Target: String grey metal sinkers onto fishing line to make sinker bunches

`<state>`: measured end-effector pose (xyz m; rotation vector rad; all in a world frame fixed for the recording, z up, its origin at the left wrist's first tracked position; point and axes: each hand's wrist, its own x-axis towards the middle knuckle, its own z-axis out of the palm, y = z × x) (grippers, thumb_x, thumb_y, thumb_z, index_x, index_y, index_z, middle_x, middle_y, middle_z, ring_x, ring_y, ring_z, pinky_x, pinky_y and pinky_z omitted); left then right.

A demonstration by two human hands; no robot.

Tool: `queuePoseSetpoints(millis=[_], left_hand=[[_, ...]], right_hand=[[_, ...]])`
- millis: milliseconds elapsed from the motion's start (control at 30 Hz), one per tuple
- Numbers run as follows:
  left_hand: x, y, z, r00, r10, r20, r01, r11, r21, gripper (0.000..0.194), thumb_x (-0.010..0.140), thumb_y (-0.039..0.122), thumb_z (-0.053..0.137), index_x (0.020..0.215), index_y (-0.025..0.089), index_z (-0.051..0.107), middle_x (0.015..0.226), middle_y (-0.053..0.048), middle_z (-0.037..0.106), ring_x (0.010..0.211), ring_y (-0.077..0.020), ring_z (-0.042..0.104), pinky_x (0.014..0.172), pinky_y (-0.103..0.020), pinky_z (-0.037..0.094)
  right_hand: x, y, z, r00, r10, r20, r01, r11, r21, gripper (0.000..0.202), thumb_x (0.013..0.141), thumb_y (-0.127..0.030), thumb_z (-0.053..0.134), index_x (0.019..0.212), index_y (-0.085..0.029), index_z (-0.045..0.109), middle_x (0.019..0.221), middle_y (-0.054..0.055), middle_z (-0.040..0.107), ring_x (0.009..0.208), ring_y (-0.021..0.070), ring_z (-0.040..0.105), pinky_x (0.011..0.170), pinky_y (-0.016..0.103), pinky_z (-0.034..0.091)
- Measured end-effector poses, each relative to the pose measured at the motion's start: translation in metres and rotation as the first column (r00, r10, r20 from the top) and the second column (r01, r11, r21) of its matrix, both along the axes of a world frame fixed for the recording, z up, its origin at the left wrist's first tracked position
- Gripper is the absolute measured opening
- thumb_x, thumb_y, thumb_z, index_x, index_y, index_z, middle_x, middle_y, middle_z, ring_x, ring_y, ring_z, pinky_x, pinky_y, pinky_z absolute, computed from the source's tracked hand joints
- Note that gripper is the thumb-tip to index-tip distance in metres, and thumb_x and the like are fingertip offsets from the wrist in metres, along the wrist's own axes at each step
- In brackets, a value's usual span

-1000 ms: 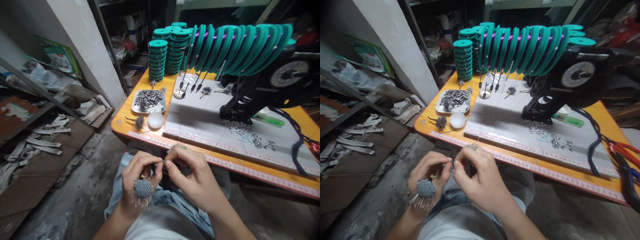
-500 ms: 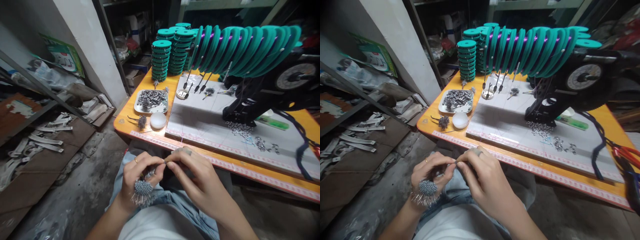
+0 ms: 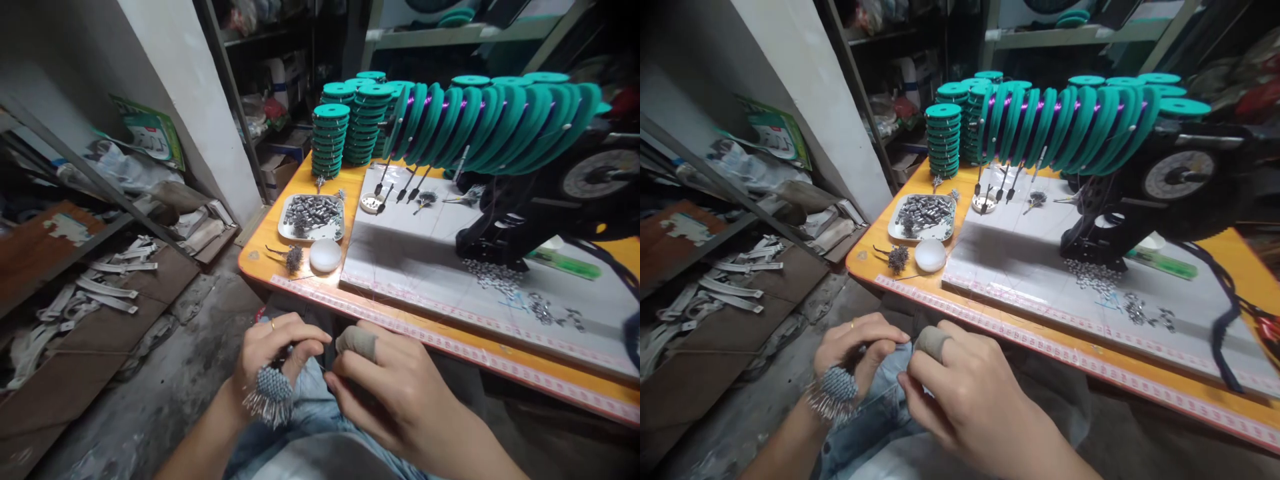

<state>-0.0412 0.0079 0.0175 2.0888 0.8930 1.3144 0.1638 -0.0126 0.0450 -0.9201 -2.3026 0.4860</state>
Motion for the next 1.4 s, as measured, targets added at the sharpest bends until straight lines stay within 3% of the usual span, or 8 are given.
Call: queuePoseSetpoints(millis=[67, 167, 333, 467, 633, 867, 1100, 1400], left_hand=[[-0.016, 0.014, 0.007, 0.982, 0.188, 0.006, -0.188, 0.982, 0.01, 0.015, 0.094, 0.019, 0.061, 0.09, 0.021, 0.075, 0.072, -0.001, 0.073, 0.058, -0.0122, 0.062, 0.056, -0.021, 0.048], [-0.043, 0.051, 0.018, 0.812, 0.583, 0.006, -0.579, 0.807, -0.115, 0.026, 0.098, 0.034, 0.055, 0.089, 0.019, 0.074, 0.077, -0.003, 0.075, 0.057, -0.013, 0.061, 0.05, -0.022, 0.043], [-0.066, 0.119, 0.03, 0.854, 0.441, -0.275, -0.509, 0.816, -0.275, 0.053, 0.073, 0.045, 0.081, 0.114, 0.012, 0.073, 0.086, -0.009, 0.08, 0.078, -0.0261, 0.073, 0.068, -0.03, 0.055], [-0.062, 0.141, 0.034, 0.944, 0.24, -0.225, -0.319, 0.83, -0.457, 0.082, 0.072, 0.052, 0.081, 0.138, 0.009, 0.057, 0.114, -0.017, 0.077, 0.099, -0.03, 0.073, 0.085, -0.038, 0.057], [-0.054, 0.17, 0.042, 0.895, 0.321, -0.309, -0.402, 0.881, -0.25, 0.047, 0.09, 0.045, 0.06, 0.117, 0.009, 0.072, 0.113, -0.015, 0.077, 0.095, -0.0261, 0.072, 0.081, -0.033, 0.056], [-0.038, 0.232, 0.05, 0.795, 0.058, -0.604, -0.29, 0.911, -0.293, 0.012, 0.063, 0.023, 0.078, 0.073, 0.016, 0.079, 0.074, -0.006, 0.078, 0.075, -0.0244, 0.068, 0.071, -0.03, 0.049], [-0.021, 0.238, 0.058, 0.712, -0.03, -0.701, -0.285, 0.9, -0.328, 0.01, 0.05, 0.02, 0.08, 0.051, 0.019, 0.07, 0.05, 0.0, 0.064, 0.057, -0.0181, 0.056, 0.06, -0.029, 0.038], [-0.039, 0.191, 0.071, 0.924, 0.248, -0.292, -0.346, 0.866, -0.36, 0.04, 0.079, 0.048, 0.068, 0.096, 0.013, 0.073, 0.069, -0.002, 0.067, 0.046, -0.0081, 0.041, 0.044, -0.022, 0.029]], right_hand=[[0.005, 0.001, 0.002, 0.997, -0.02, -0.072, 0.023, 0.999, 0.042, 0.018, 0.095, -0.014, 0.054, 0.078, -0.019, 0.058, 0.071, 0.002, 0.054, 0.063, 0.0144, 0.051, 0.055, 0.028, 0.038], [0.012, 0.004, 0.002, 0.979, -0.116, -0.165, 0.122, 0.992, 0.023, 0.014, 0.096, -0.013, 0.055, 0.084, -0.02, 0.057, 0.075, 0.002, 0.057, 0.066, 0.0135, 0.055, 0.058, 0.025, 0.043], [0.009, 0.012, -0.003, 0.978, -0.119, -0.174, 0.124, 0.992, 0.02, 0.013, 0.097, -0.013, 0.055, 0.088, -0.02, 0.06, 0.075, 0.0, 0.061, 0.065, 0.0129, 0.058, 0.059, 0.024, 0.044], [0.006, 0.016, -0.007, 0.961, -0.177, -0.212, 0.19, 0.981, 0.042, 0.012, 0.097, -0.013, 0.056, 0.088, -0.02, 0.061, 0.072, -0.001, 0.06, 0.063, 0.0114, 0.057, 0.057, 0.022, 0.044], [0.007, 0.017, -0.014, 0.948, -0.203, -0.245, 0.204, 0.979, -0.019, 0.012, 0.098, -0.012, 0.053, 0.094, -0.021, 0.061, 0.077, -0.001, 0.061, 0.066, 0.0106, 0.059, 0.061, 0.021, 0.046], [0.008, 0.018, -0.02, 0.92, -0.259, -0.294, 0.241, 0.966, -0.097, 0.012, 0.1, -0.016, 0.052, 0.098, -0.024, 0.06, 0.081, -0.002, 0.062, 0.067, 0.0101, 0.06, 0.061, 0.019, 0.046], [0.009, 0.017, -0.02, 0.88, -0.33, -0.343, 0.294, 0.944, -0.153, 0.012, 0.1, -0.017, 0.053, 0.095, -0.025, 0.061, 0.076, -0.005, 0.062, 0.061, 0.0093, 0.055, 0.057, 0.02, 0.041], [0.015, 0.008, -0.026, 0.859, -0.358, -0.365, 0.287, 0.928, -0.236, 0.015, 0.103, -0.024, 0.052, 0.094, -0.025, 0.063, 0.078, -0.003, 0.064, 0.067, 0.0119, 0.058, 0.061, 0.023, 0.042]])
